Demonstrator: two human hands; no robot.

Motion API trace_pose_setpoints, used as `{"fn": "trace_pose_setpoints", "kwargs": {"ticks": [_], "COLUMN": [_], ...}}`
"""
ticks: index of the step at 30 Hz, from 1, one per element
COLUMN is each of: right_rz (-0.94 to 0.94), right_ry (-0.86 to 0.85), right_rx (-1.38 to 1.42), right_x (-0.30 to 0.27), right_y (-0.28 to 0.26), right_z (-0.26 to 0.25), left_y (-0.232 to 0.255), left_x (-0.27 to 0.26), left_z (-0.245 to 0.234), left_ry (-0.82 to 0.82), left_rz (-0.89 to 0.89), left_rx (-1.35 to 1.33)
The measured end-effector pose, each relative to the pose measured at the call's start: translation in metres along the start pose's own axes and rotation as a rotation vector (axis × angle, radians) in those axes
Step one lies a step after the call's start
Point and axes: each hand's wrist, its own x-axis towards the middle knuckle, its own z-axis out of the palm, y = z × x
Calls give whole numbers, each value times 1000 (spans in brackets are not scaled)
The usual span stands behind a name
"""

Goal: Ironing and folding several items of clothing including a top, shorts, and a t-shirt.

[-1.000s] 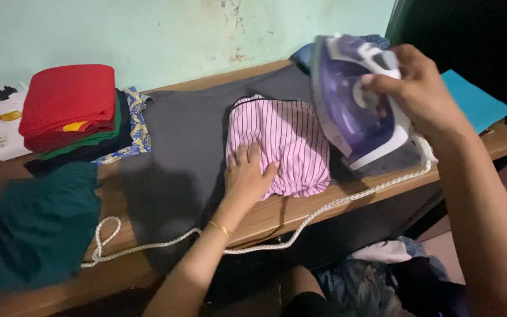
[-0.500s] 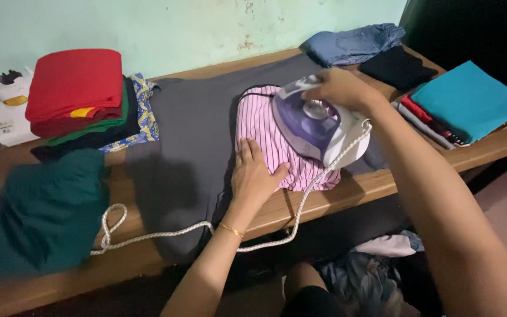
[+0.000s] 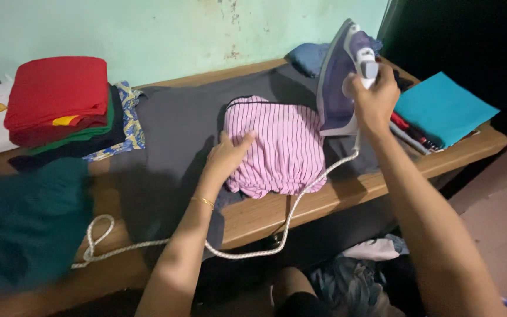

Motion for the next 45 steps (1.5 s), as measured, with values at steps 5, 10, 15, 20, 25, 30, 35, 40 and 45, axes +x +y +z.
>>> {"fn": "trace_pose_setpoints", "kwargs": {"ticks": [5,10,15,20,25,30,35,40,45], "right_rz": [-140,-249,-41,164,150,162,-280,89,686], "right_ry": [191,275,126,-46,-203,-154,33,-302,-740], "right_rx": [269,251,367,198,134,169,-116,257,816], "right_x": [-24,-59,-82,-93,-98,-112,-131,-132,-112], "right_y": [34,65,68,42,17,9,-55,-65,-96], "right_z": [13,27,12,-16,-32,-36,-46,-24,-1], "left_y": [-11,-43,-29,-24,-26,-31,-28,-34,-26], "left_x": [48,92,62,55,58,67,65,58,17], "left_z": [8,21,11,5,15,14,3,-7,-27], "left_ry": [38,116,-110,-344,-430,-392,-313,-308,-336], "left_rz": [41,127,144,64,63,56,32,180,281], "left_rx": [-95,-161,-582,-607,-910,-1052,-1118,-1261,-1276]}}
